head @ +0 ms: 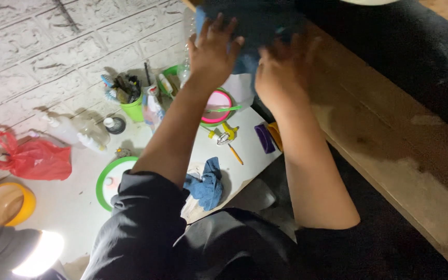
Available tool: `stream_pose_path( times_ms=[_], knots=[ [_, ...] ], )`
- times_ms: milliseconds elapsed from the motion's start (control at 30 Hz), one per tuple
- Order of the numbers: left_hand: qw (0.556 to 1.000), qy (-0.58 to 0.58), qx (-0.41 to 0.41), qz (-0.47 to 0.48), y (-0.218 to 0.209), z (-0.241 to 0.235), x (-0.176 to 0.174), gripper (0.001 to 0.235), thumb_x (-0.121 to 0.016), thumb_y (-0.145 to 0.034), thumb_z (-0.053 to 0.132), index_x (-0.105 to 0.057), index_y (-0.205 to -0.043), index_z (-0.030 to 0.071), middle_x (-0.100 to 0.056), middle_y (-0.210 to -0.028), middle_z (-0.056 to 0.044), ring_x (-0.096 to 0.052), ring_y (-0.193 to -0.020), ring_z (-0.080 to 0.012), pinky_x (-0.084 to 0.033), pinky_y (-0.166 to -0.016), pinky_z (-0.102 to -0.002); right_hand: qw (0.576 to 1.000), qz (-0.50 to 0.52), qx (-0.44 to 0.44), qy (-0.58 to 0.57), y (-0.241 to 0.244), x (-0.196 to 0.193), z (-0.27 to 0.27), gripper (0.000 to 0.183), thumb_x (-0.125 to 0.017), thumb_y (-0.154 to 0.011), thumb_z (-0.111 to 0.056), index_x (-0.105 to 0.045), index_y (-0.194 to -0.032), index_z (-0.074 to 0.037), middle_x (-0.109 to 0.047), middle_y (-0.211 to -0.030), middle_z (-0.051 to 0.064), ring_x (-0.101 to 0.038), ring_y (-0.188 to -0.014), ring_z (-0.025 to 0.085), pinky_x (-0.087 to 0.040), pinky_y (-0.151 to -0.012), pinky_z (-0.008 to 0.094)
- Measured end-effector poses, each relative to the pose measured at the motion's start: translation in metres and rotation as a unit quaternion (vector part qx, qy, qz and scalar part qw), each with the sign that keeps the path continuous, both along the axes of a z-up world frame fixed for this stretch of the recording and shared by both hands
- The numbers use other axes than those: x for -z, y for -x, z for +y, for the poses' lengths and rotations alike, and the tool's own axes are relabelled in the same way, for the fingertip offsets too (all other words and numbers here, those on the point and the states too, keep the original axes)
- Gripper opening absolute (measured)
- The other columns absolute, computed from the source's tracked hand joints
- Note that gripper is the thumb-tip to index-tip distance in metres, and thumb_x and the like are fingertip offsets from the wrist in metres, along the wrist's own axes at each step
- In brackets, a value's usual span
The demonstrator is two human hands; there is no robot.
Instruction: The person scrubs a white slipper with a pink brush and soapy water, then wipes it with a blue cloth. They repeat the process on a second slipper, scrubbing and wiping it before placing it on the table.
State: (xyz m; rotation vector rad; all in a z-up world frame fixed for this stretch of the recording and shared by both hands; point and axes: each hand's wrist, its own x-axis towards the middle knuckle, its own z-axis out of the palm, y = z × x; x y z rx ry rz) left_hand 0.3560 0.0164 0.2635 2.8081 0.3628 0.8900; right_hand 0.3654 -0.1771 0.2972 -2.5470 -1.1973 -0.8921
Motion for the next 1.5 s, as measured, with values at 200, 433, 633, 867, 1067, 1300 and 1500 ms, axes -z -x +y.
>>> stream_pose_path(
  times_ms=[200, 433, 633, 867, 1067, 1300, 1500],
  knots=[
    [0.993, 0.058, 0.031, -0.102, 0.085, -0.036, 0.022, 0.056, -0.04, -0.114, 0.054, -0.029, -0.165, 0.033, -0.018, -0.174, -0.002, -0.014, -0.165, -0.0318, -0.029, -0.125, -0.064, 0.991, 0.029, -0.107, -0.075, 0.063, -0.034, -0.001, 0.044, -0.058, -0.103, -0.014, -0.053, -0.145, -0.001, -0.044, -0.152, 0.03, -0.034, -0.141, 0.056, -0.011, -0.11, 0.075],
    [0.98, 0.156, 0.091, -0.079, 0.212, -0.042, 0.198, 0.049, -0.068, -0.092, 0.03, -0.054, -0.137, 0.016, -0.059, -0.118, -0.005, -0.056, -0.111, -0.0286, -0.037, -0.086, -0.042, 0.893, 0.212, -0.382, -0.111, 0.1, 0.159, 0.02, 0.046, -0.07, -0.095, -0.01, -0.061, -0.139, 0.0, -0.065, -0.124, 0.024, -0.062, -0.113, 0.043, -0.047, -0.098, 0.049],
    [0.978, 0.188, 0.044, 0.083, 0.323, -0.051, 0.281, 0.025, -0.072, -0.087, 0.026, -0.069, -0.11, 0.015, -0.072, -0.102, -0.006, -0.068, -0.098, -0.0269, -0.047, -0.081, -0.041, 0.868, 0.397, -0.294, 0.052, 0.128, 0.316, 0.001, 0.057, -0.075, -0.088, -0.03, -0.06, -0.141, -0.018, -0.062, -0.127, 0.011, -0.063, -0.109, 0.035, -0.051, -0.092, 0.048],
    [0.971, 0.155, -0.026, 0.178, 0.391, -0.048, 0.324, 0.024, -0.069, -0.088, 0.033, -0.067, -0.108, 0.018, -0.065, -0.099, 0.0, -0.062, -0.097, -0.0214, -0.046, -0.079, -0.037, 0.872, 0.391, -0.26, 0.141, 0.11, 0.403, 0.001, 0.051, -0.085, -0.07, -0.021, -0.069, -0.118, -0.023, -0.058, -0.131, 0.004, -0.063, -0.112, 0.035, -0.054, -0.092, 0.045],
    [0.949, 0.182, -0.159, 0.202, 0.42, -0.035, 0.283, 0.056, -0.079, -0.081, 0.042, -0.062, -0.127, 0.014, -0.06, -0.124, -0.009, -0.056, -0.12, -0.0307, -0.047, -0.089, -0.043, 0.876, 0.414, -0.226, -0.101, 0.085, 0.356, 0.017, 0.031, -0.072, -0.077, -0.006, -0.071, -0.108, -0.007, -0.067, -0.094, 0.017, -0.066, -0.091, 0.039, -0.053, -0.077, 0.043],
    [0.91, 0.22, -0.169, 0.308, 0.428, -0.027, 0.282, 0.082, -0.081, -0.078, 0.049, -0.048, -0.148, 0.019, -0.054, -0.142, -0.01, -0.048, -0.135, -0.0326, -0.044, -0.103, -0.046, 0.959, 0.224, -0.17, -0.039, 0.042, 0.339, 0.02, 0.027, -0.073, -0.075, -0.013, -0.069, -0.101, -0.016, -0.063, -0.088, 0.003, -0.068, -0.084, 0.034, -0.055, -0.077, 0.047],
    [0.901, 0.243, -0.162, 0.322, 0.422, -0.014, 0.283, 0.084, -0.085, -0.076, 0.041, -0.048, -0.145, 0.014, -0.056, -0.134, -0.018, -0.053, -0.129, -0.0404, -0.047, -0.104, -0.049, 0.947, 0.29, -0.141, 0.009, 0.062, 0.349, 0.027, 0.025, -0.071, -0.082, -0.02, -0.07, -0.107, -0.017, -0.067, -0.095, 0.005, -0.068, -0.092, 0.037, -0.052, -0.082, 0.052]
  ],
)
